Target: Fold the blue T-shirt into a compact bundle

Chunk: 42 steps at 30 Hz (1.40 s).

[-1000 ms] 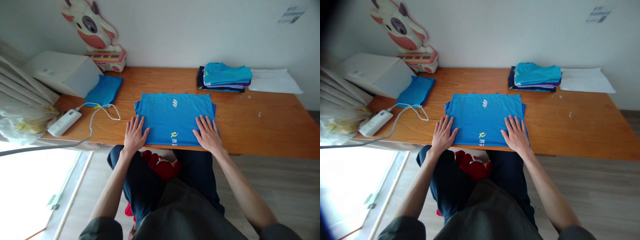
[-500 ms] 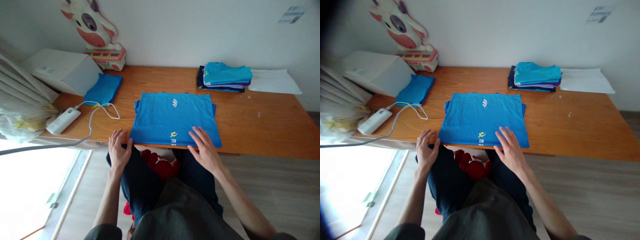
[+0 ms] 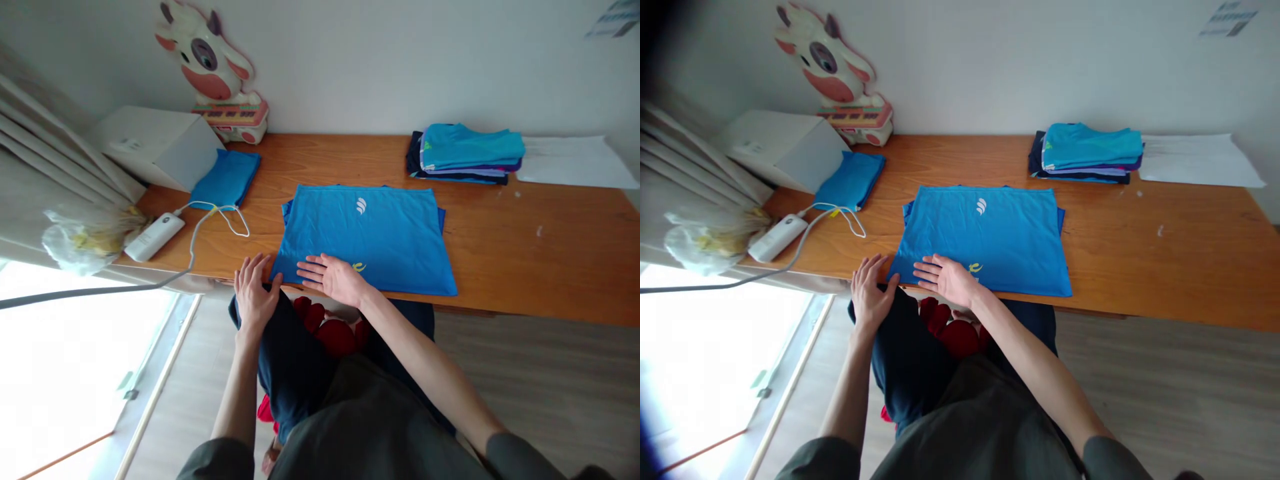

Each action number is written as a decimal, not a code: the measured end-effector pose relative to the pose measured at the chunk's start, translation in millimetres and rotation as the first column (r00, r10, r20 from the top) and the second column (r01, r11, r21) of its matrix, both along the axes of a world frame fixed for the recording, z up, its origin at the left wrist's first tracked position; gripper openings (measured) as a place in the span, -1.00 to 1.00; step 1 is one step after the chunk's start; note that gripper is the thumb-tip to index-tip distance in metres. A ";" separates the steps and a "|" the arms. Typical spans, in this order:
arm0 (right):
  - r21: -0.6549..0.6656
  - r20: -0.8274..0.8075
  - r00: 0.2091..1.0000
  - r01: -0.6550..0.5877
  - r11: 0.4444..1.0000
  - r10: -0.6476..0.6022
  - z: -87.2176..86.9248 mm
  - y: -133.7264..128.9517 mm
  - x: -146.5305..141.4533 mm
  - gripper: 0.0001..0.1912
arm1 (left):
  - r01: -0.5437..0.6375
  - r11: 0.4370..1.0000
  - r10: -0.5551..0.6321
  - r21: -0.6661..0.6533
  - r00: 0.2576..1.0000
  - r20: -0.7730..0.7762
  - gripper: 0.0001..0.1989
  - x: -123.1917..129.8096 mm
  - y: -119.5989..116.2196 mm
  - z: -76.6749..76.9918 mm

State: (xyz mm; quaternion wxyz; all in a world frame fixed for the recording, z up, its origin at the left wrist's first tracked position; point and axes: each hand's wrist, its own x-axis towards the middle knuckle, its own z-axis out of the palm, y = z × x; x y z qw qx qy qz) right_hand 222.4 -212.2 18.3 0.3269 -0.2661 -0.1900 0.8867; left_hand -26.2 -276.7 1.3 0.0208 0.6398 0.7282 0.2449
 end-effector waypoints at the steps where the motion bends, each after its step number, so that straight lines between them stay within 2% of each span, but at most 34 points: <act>1: 0.015 0.006 1.000 -0.002 1.000 0.002 0.5 -2.6 12.4 -0.66 | 0.003 1.000 -0.003 0.006 1.000 0.011 -0.39 -0.2 0.1 -0.4; 6: 0.182 0.167 0.986 -0.007 0.983 -0.024 9.6 -29.9 97.2 -0.49 | 0.005 1.000 -0.005 -0.003 0.999 0.048 -0.42 0.7 -0.2 0.4; 10: 0.285 0.405 0.903 0.025 0.958 -0.144 14.4 -55.6 173.7 -0.33 | 0.004 1.000 -0.004 0.007 0.999 0.046 -0.42 0.5 -0.6 -0.4; 12: 0.276 0.482 0.850 0.085 0.957 -0.214 14.7 -69.4 209.0 -0.32 | 0.005 0.999 -0.007 0.036 0.999 0.050 -0.43 -1.3 -0.3 -3.6; 15: 0.217 0.453 0.842 0.214 0.953 -0.292 14.0 -91.0 250.9 -0.35 | 0.010 0.992 -0.022 0.128 0.996 0.090 -0.51 -6.0 1.0 -11.0; 17: 0.166 0.404 0.851 0.292 0.942 -0.335 14.2 -103.3 267.4 -0.40 | 0.008 0.983 -0.032 0.184 0.991 0.127 -0.58 -9.1 2.1 -15.6; 19: 0.133 0.379 0.848 0.346 0.929 -0.370 16.5 -110.7 272.1 -0.45 | 0.000 0.979 -0.030 0.203 0.988 0.149 -0.63 -10.8 2.8 -18.5; 22: 0.134 0.336 0.853 0.375 0.917 -0.398 25.7 -108.3 253.0 -0.54 | -0.004 0.980 -0.026 0.197 0.989 0.147 -0.66 -10.0 3.0 -19.9; 24: 0.130 0.276 0.888 0.345 0.929 -0.368 33.7 -97.6 221.2 -0.58 | 0.000 0.981 -0.028 0.196 0.990 0.140 -0.67 -8.1 2.8 -19.6; 26: 0.109 0.178 0.941 0.271 0.956 -0.287 39.3 -81.1 174.6 -0.62 | 0.001 0.980 -0.029 0.199 0.990 0.136 -0.68 -6.5 2.5 -19.1; 29: 0.076 -0.027 0.992 0.126 0.989 -0.125 37.5 -49.0 85.0 -0.62 | 0.006 0.980 -0.031 0.199 0.992 0.121 -0.69 -6.0 2.2 -18.4; 32: -0.008 -0.156 0.986 -0.058 0.998 0.056 23.6 -14.9 -4.6 -0.68 | 0.026 0.981 -0.047 0.193 0.994 0.103 -0.68 -7.9 2.3 -18.0; 35: -0.111 -0.149 0.983 -0.125 0.986 0.107 6.1 9.4 -62.5 -0.79 | 0.040 0.983 -0.058 0.180 0.994 0.093 -0.64 -9.7 2.2 -17.5; 38: -0.169 -0.100 0.989 -0.127 0.977 0.111 -5.2 16.5 -71.8 -0.87 | 0.036 0.984 -0.053 0.172 0.994 0.097 -0.64 -8.8 2.0 -16.8; 40: -0.170 -0.090 0.991 -0.109 0.979 0.095 -7.4 13.0 -54.5 -0.87 | 0.027 0.985 -0.046 0.173 0.993 0.107 -0.65 -7.2 2.2 -16.4; 42: -0.152 -0.076 0.995 -0.076 0.985 0.065 -6.2 5.3 -24.9 -0.85 | 0.017 0.984 -0.039 0.179 0.992 0.117 -0.66 -6.0 2.7 -16.4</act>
